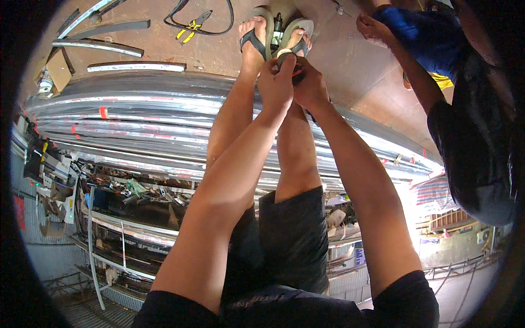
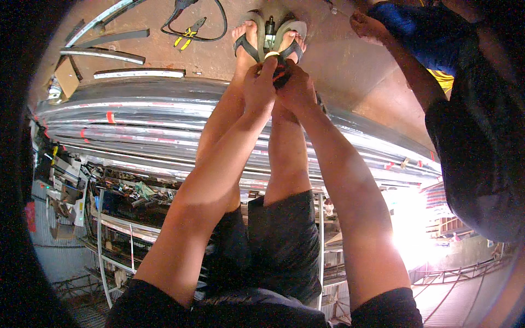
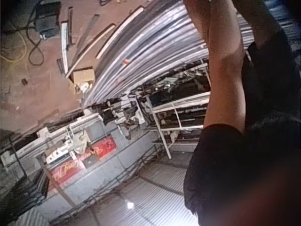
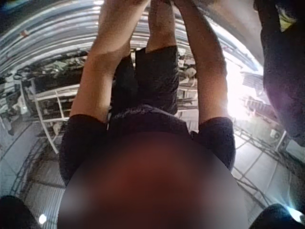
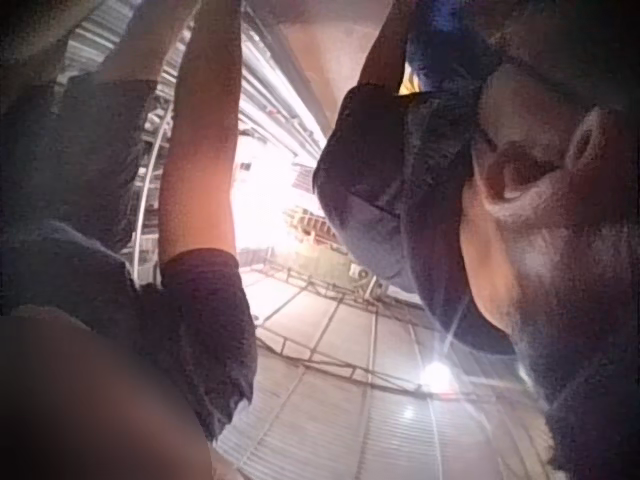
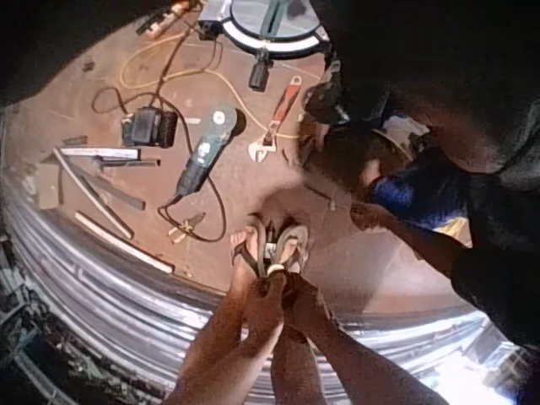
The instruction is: The person assembles a small metal bracket by inserting a pin and tightening it with a screwdriver. They then use an angle grinder to smooth the edges of the pin and bracket, creating sparks. Finally, they use a power drill to secure the assembly.
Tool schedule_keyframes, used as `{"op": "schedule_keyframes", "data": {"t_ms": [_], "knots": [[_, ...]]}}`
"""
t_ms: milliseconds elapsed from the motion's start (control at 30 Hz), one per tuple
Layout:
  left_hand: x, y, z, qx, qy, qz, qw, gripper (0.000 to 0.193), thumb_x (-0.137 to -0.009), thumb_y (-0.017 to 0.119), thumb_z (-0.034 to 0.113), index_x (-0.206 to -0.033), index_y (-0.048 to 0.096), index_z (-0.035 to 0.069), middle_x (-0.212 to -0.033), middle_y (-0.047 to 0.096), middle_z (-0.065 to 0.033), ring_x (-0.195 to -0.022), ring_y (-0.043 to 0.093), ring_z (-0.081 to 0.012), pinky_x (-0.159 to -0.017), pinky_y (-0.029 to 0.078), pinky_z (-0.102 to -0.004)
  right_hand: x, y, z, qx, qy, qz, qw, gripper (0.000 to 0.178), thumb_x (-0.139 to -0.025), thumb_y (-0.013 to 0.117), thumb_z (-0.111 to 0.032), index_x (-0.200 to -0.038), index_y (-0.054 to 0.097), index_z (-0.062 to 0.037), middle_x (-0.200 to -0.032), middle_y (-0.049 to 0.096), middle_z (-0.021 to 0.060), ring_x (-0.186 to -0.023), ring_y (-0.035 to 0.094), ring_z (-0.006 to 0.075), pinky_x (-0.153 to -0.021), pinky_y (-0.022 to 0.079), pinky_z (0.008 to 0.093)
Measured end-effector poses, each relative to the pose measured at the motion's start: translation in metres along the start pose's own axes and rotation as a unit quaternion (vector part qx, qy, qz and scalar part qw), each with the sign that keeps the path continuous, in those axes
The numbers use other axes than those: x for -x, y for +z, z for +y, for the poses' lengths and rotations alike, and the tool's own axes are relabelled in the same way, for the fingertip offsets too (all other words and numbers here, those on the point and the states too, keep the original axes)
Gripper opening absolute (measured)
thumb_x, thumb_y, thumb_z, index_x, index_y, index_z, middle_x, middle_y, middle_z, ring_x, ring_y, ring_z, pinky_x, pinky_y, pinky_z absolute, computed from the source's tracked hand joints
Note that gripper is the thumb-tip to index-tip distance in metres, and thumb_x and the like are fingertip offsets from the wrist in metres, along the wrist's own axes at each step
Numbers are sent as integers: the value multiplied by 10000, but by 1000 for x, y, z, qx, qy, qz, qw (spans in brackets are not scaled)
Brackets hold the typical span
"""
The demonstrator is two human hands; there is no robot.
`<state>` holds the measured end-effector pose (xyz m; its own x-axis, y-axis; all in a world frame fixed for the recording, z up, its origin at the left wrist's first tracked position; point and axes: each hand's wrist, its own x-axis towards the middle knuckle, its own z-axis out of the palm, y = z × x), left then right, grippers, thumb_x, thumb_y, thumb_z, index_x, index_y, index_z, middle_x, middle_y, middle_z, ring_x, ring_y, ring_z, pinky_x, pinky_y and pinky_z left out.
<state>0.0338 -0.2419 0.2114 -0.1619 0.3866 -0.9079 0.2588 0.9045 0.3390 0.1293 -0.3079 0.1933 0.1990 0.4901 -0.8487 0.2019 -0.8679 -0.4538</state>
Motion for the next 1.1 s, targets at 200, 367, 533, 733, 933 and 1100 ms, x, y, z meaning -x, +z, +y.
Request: {"op": "schedule_keyframes", "data": {"t_ms": [200, 367, 533, 733, 933, 1100], "knots": [[-13, -19, 1, -226, -45, -40, 972, 742, -885, 858, 577, -1125, 770, -120, -1072, 814, -259, -970, 813, -287, -856, 626, -380, 6, 20, 3, 261, -76, -13, 962, 350, -996, 736, -251, -1302, 657, -102, -1123, 719, 163, -1003, 805, 409, -893, 644, 573], [-16, -19, 4, -250, -142, -61, 956, 743, -908, 815, 591, -1058, 775, -135, -992, 817, -275, -991, 822, -355, -889, 631, -469, -1, 14, 7, 425, -102, -79, 896, 438, -1017, 703, -275, -1410, 623, -98, -1252, 712, 154, -976, 817, 384, -841, 671, 545], [-27, -12, 3, -358, 29, -94, 929, 667, -967, 751, 527, -1078, 758, -131, -1026, 798, -338, -1011, 807, -443, -910, 626, -517, -10, -3, -1, 398, -90, -107, 907, 471, -995, 717, -264, -1410, 631, -58, -1232, 725, 167, -999, 804, 398, -880, 664, 538], [2, -14, 22, -240, 12, -146, 960, 464, -1009, 728, 338, -1201, 675, -81, -1028, 769, -310, -849, 786, -415, -764, 634, -486, 11, -21, -13, 282, -85, -80, 952, 583, -955, 762, -266, -1475, 630, -37, -1314, 733, 175, -1153, 756, 401, -1010, 632, 482], [27, -56, 37, -186, -240, -339, 891, 410, -1014, 740, 379, -1222, 696, 28, -903, 741, -102, -654, 720, -181, -507, 588, -344, 56, -48, -7, 255, -178, -108, 944, 544, -950, 750, -231, -1471, 643, -118, -1241, 733, 166, -1092, 771, 405, -938, 632, 521], [-19, -75, 20, -43, -200, -321, 925, 460, -1063, 651, 385, -1337, 689, 18, -1014, 752, -118, -827, 735, -191, -622, 622, -375, 42, -36, -13, 260, -207, -106, 937, 626, -878, 807, -157, -1475, 633, -95, -1236, 713, 180, -1108, 749, 419, -938, 613, 527]]}}
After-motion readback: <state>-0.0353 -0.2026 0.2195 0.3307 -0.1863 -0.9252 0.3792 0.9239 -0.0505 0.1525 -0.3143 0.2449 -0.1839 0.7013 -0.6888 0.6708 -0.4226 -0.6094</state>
